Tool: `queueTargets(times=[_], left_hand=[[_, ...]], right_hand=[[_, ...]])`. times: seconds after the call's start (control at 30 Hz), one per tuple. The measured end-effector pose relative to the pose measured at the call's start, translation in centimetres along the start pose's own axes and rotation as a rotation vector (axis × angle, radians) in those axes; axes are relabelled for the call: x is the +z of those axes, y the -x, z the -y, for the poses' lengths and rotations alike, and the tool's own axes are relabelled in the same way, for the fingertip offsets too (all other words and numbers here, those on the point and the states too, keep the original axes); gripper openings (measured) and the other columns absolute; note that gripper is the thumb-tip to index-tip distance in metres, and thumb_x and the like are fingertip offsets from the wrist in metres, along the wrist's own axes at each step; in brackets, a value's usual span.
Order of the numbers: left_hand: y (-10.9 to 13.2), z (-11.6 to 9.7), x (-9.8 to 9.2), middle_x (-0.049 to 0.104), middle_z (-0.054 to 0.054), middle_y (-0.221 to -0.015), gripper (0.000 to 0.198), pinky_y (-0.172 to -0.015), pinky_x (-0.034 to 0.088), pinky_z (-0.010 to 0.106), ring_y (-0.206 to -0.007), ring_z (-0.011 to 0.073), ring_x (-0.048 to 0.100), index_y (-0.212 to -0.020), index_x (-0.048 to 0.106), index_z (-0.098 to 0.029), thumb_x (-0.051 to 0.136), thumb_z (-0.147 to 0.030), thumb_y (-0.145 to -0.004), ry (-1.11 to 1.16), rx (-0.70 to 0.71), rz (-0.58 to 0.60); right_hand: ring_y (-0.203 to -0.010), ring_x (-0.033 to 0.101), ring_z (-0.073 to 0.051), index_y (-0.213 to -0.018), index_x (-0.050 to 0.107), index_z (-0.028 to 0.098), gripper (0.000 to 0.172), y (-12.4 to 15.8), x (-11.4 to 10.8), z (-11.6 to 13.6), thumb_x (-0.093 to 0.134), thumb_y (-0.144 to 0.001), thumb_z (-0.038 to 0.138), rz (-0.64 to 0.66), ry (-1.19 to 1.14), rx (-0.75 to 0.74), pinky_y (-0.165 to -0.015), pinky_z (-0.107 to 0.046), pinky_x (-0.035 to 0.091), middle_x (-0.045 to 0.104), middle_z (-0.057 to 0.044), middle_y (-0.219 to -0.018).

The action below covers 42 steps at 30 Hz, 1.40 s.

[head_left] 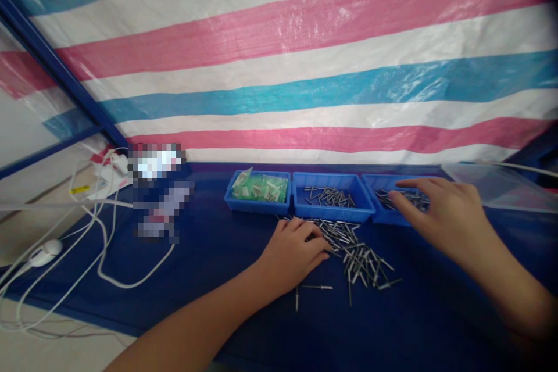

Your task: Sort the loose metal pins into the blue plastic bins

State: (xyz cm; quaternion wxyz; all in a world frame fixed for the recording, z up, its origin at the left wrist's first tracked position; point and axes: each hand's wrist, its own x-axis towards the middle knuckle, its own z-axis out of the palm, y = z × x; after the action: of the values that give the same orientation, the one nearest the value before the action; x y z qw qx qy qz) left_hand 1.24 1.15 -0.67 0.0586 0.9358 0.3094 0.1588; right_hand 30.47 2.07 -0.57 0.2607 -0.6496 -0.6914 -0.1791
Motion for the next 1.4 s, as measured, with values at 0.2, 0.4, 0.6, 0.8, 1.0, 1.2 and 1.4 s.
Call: queueTargets(times=[0.2, 0.4, 0.6, 0.8, 1.0, 1.2, 1.4], left_hand=[[-0.2, -0.1, 0.4, 0.061, 0.001, -0.092, 0.012, -0.075, 0.031, 0.034, -0.088, 0.0171, 0.051, -0.091, 0.064, -0.022, 0.055, -0.03, -0.092, -0.16, 0.016, -0.023], [-0.3, -0.2, 0.2, 0.061, 0.003, -0.09, 0.018, -0.072, 0.033, 0.033, -0.084, 0.0167, 0.054, -0.091, 0.061, -0.018, 0.048, -0.03, -0.095, -0.18, 0.01, -0.077], [-0.1, -0.7, -0.8, 0.065, 0.004, -0.096, 0.02, -0.079, 0.04, 0.029, -0.09, 0.0157, 0.058, -0.094, 0.058, -0.017, 0.04, -0.024, -0.098, 0.106, -0.014, -0.237], [-0.1, -1.6, -0.8, 0.066, 0.004, -0.089, 0.016, -0.077, 0.047, 0.025, -0.083, 0.0143, 0.061, -0.092, 0.061, -0.016, 0.049, -0.027, -0.094, 0.543, -0.15, -0.365], [-0.1, -1.5, -1.0, 0.066, 0.004, -0.091, 0.015, -0.077, 0.049, 0.026, -0.083, 0.0153, 0.062, -0.096, 0.065, -0.018, 0.061, -0.028, -0.086, 0.639, -0.206, -0.361], [-0.1, -1.3, -1.3, 0.066, 0.005, -0.087, 0.013, -0.075, 0.05, 0.027, -0.081, 0.0159, 0.061, -0.087, 0.067, -0.017, 0.06, -0.028, -0.087, 0.681, -0.189, -0.426], [-0.1, -1.2, -1.2, 0.069, 0.005, -0.089, 0.014, -0.076, 0.049, 0.026, -0.081, 0.015, 0.062, -0.091, 0.069, -0.017, 0.059, -0.027, -0.088, 0.701, -0.18, -0.407]], right_hand=[[-0.092, 0.062, -0.027, -0.087, 0.065, 0.021, 0.024, 0.1, -1.6, 4.2, 0.05, -0.087, 0.039, -0.036, -0.247, -0.122, -0.087, -0.048, 0.041, 0.069, -0.008, -0.093], [-0.088, 0.059, -0.023, -0.086, 0.065, 0.021, 0.015, 1.5, -2.7, 8.4, 0.052, -0.089, 0.028, 0.087, -0.495, -0.24, -0.083, -0.041, 0.046, 0.067, -0.007, -0.091], [-0.094, 0.06, -0.021, -0.102, 0.063, 0.022, 0.018, 3.0, -2.1, 11.3, 0.052, -0.089, 0.023, 0.297, -0.681, -0.226, -0.083, -0.036, 0.048, 0.065, -0.007, -0.1], [-0.078, 0.061, -0.016, -0.09, 0.066, 0.023, 0.022, 2.8, -2.4, 12.0, 0.045, -0.093, 0.025, 0.405, -0.874, -0.198, -0.069, -0.028, 0.049, 0.065, -0.004, -0.083], [-0.078, 0.06, -0.018, -0.08, 0.064, 0.022, 0.023, 2.7, -2.3, 11.9, 0.048, -0.092, 0.031, 0.396, -0.913, -0.139, -0.068, -0.029, 0.049, 0.065, -0.005, -0.081], [-0.074, 0.059, -0.017, -0.087, 0.065, 0.022, 0.021, 2.6, -2.2, 11.6, 0.048, -0.091, 0.034, 0.503, -0.97, -0.09, -0.064, -0.029, 0.048, 0.065, -0.004, -0.081], [-0.066, 0.055, -0.016, -0.091, 0.064, 0.021, 0.021, 2.6, -1.5, 10.7, 0.052, -0.089, 0.039, 0.427, -0.942, 0.011, -0.058, -0.028, 0.045, 0.062, -0.003, -0.077]])
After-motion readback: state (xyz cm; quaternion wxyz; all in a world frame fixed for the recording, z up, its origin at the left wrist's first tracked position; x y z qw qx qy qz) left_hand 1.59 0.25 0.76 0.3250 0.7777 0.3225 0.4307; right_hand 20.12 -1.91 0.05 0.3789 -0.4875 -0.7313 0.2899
